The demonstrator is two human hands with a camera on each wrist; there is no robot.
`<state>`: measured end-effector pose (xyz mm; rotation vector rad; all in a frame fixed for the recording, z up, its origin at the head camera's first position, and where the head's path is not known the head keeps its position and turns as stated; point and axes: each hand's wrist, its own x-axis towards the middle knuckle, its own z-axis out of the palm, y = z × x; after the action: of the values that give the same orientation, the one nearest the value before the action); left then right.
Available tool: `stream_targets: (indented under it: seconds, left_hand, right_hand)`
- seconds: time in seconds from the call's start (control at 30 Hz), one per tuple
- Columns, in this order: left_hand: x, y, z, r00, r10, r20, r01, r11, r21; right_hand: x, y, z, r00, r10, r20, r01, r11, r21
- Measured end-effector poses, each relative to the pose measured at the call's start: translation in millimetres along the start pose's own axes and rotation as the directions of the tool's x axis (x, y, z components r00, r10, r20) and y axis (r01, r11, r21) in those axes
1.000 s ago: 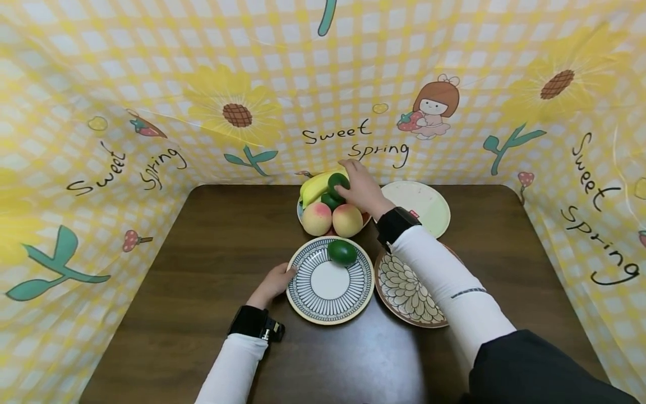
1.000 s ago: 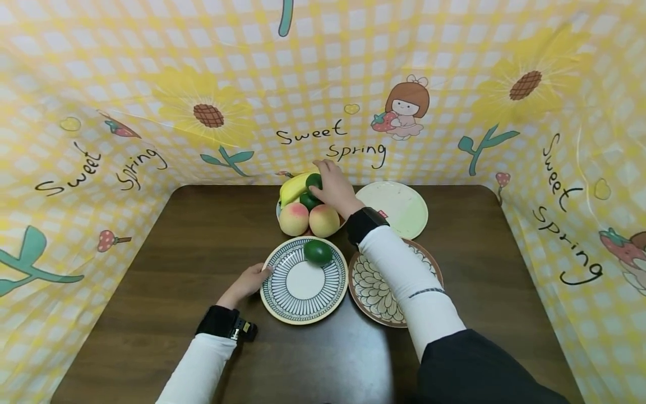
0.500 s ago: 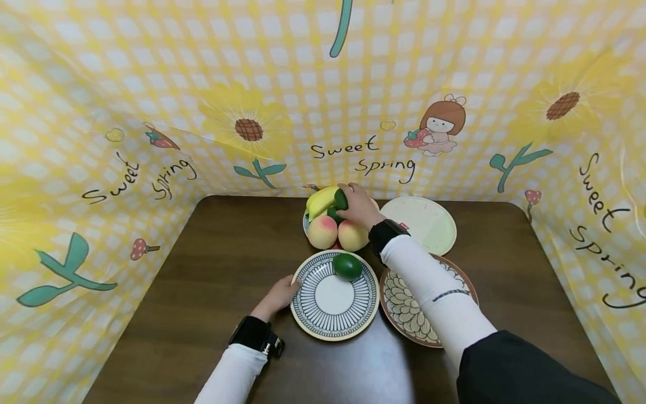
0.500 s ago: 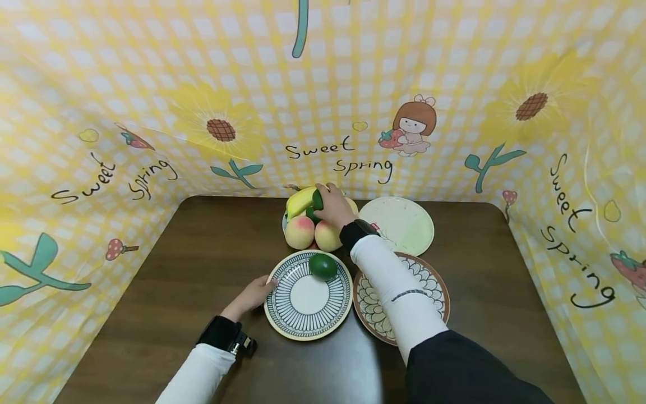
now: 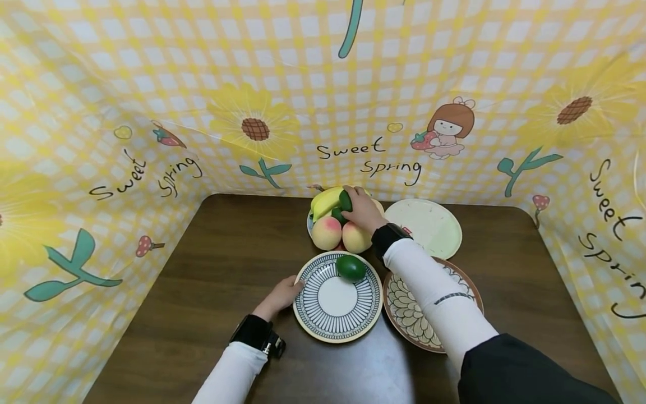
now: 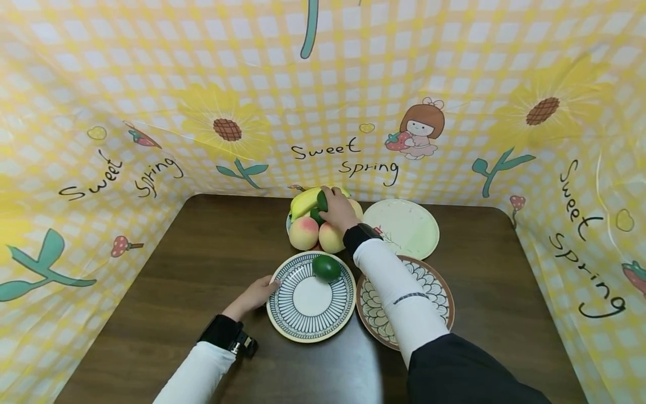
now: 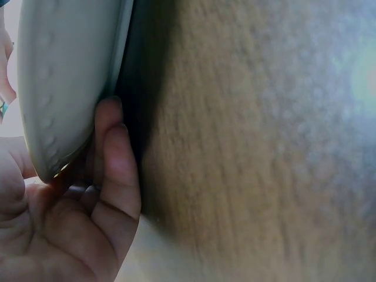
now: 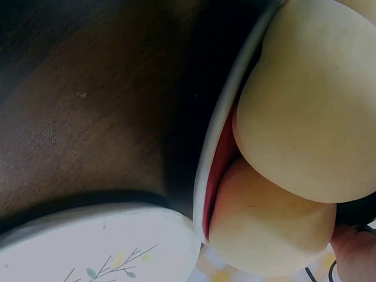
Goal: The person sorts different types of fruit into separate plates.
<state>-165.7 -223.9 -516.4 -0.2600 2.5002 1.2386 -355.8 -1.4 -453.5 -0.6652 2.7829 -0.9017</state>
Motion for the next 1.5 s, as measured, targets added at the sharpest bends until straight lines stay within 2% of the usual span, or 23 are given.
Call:
stream_targets:
  seconds: [0.13,0.43,0.83,1.07,1.2,1.5]
  left_hand:
    - [-1.8,0.8,0.4,1.000,0.007,-0.003,-0.007,1.000,-0.025]
    - [-0.3,2.2,3.6,1.000,0.009,0.010,-0.009,1.000,-0.014]
    - [0.5,1.0,0.4,1.000,0.016,0.014,-0.016,1.000,-0.009]
    - [0.1,-1.6,-1.1,1.000,0.017,0.020,-0.017,1.000,-0.003]
    - [0.0,-3.1,-1.0,1.000,0.013,0.013,-0.013,1.000,0.007]
    - [0.8,-3.3,0.0,1.000,0.016,0.025,-0.015,1.000,-0.025]
  right_hand:
    - [-2.1,0,0,1.000,-0.011,-0.021,0.011,1.000,0.003]
    - [-9.4,2,-4,0.999,-0.006,-0.051,0.006,1.000,0.014]
    - [-16.4,-2,-11,0.987,-0.084,-0.139,0.092,0.994,0.054]
    - [-31.7,-11,-18,0.983,-0.100,-0.151,0.113,0.991,0.078]
    - [-42.1,-14,-20,0.979,-0.135,-0.154,0.145,0.988,0.052]
    - [-73.0,-18,-24,0.976,-0.195,-0.095,0.197,0.980,0.010]
